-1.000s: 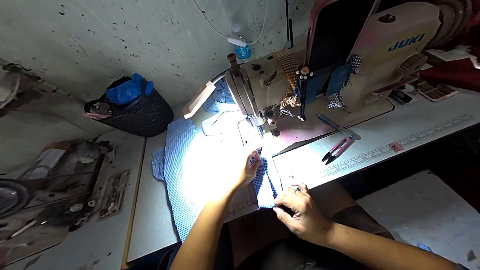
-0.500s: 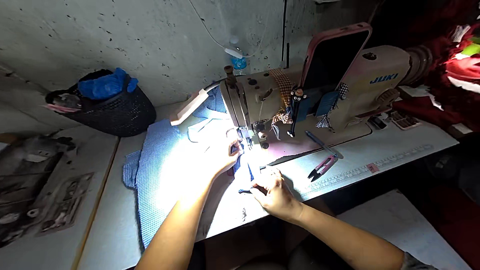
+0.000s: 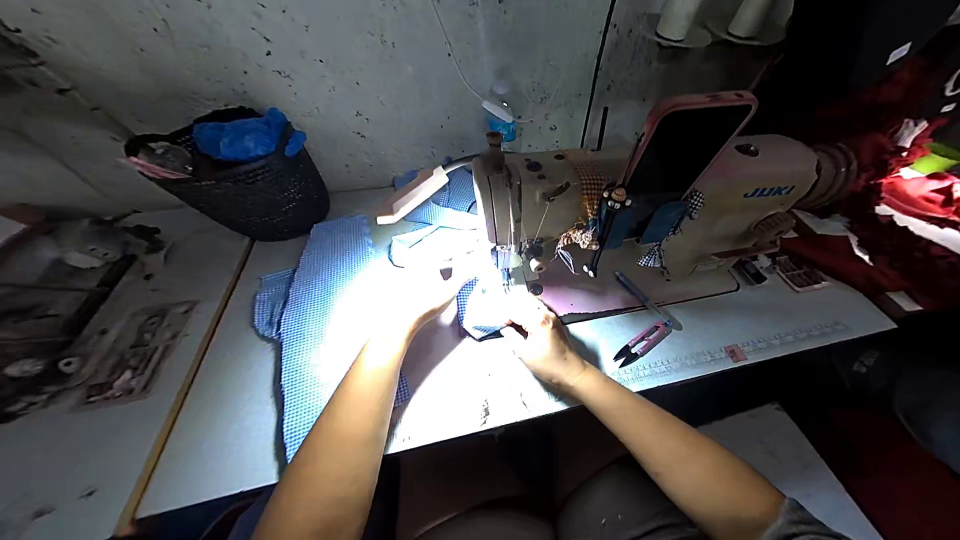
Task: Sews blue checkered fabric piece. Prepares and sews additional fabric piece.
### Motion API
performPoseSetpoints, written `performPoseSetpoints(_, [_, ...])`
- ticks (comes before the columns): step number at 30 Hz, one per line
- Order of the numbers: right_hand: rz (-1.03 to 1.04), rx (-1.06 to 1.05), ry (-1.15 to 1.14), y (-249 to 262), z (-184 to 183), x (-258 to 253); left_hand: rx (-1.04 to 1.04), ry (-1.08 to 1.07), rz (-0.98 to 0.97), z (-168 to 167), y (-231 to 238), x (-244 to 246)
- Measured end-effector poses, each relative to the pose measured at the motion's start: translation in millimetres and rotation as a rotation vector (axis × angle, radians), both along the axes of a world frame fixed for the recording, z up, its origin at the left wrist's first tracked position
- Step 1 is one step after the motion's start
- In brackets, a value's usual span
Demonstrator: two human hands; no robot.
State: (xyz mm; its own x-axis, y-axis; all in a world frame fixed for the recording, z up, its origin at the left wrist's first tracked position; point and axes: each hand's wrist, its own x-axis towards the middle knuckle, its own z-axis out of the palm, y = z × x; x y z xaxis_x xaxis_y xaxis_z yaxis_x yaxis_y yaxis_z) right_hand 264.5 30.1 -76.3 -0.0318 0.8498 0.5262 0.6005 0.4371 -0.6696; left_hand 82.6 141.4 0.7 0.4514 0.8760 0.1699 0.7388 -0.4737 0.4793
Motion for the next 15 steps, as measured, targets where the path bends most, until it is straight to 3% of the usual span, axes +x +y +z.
performPoseSetpoints(2, [0.028,-0.021,-0.006,1,1,3,-0.096,-0.177,-0.039,13,-41,-13])
performPoseSetpoints(4, [0.053,-0.021,-0.005,2,1,7,-0.296,-0.44,-0.152,3,-77,-24])
performPoseSetpoints(6, [0.083,-0.01,-0.02,3,-4,11,-0.387,-0.552,-0.21,-17,-111,-28])
performPoseSetpoints(11, [0.156,-0.049,-0.085,-13,-5,18,-0.12,-0.58,-0.191,-50,-160,-16])
performPoseSetpoints(15, [0.132,-0.105,-0.013,-38,1,16,-0.023,-0.817,-0.041,-55,-162,-7])
